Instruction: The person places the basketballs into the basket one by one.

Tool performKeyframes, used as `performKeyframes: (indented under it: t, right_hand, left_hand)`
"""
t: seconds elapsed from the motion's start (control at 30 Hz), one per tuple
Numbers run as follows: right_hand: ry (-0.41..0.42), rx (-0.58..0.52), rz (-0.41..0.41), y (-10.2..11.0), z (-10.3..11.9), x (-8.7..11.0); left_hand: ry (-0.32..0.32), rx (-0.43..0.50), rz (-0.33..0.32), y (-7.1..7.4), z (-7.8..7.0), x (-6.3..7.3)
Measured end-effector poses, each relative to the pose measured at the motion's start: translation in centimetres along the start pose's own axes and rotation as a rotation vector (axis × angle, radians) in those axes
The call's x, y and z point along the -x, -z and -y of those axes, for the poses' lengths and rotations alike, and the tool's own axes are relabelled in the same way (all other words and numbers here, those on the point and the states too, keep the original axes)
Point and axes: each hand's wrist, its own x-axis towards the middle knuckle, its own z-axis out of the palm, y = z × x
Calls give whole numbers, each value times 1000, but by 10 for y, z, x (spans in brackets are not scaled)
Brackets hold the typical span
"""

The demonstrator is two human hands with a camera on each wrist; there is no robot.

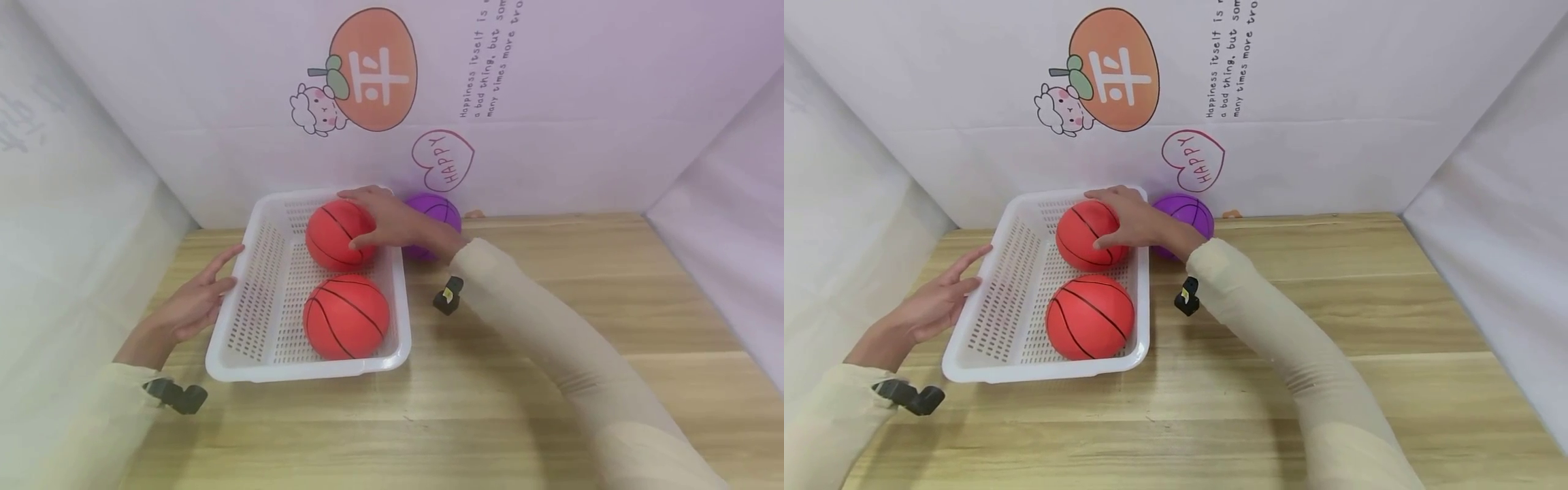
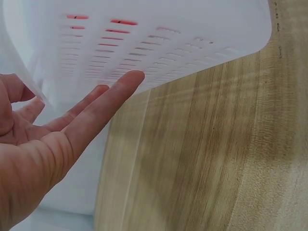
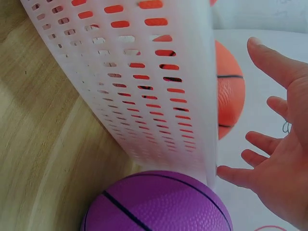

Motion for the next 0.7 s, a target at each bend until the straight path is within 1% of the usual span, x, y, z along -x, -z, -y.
performKeyframes:
  t: [0.07, 0.13, 0.43, 0.7]
  right_hand:
    - [11, 29, -6, 3, -1, 3]
    - [17, 34, -15, 5, -2, 6]
    - [19, -49, -56, 13, -7, 19]
    - [-26, -102, -103, 20, -10, 31]
  left_hand:
    - [3, -3, -4, 0, 0, 0]
    - [7, -5, -7, 0, 0, 0]
    - [-1, -4, -2, 1, 1, -1]
    - [-7, 0, 10, 2, 1, -2]
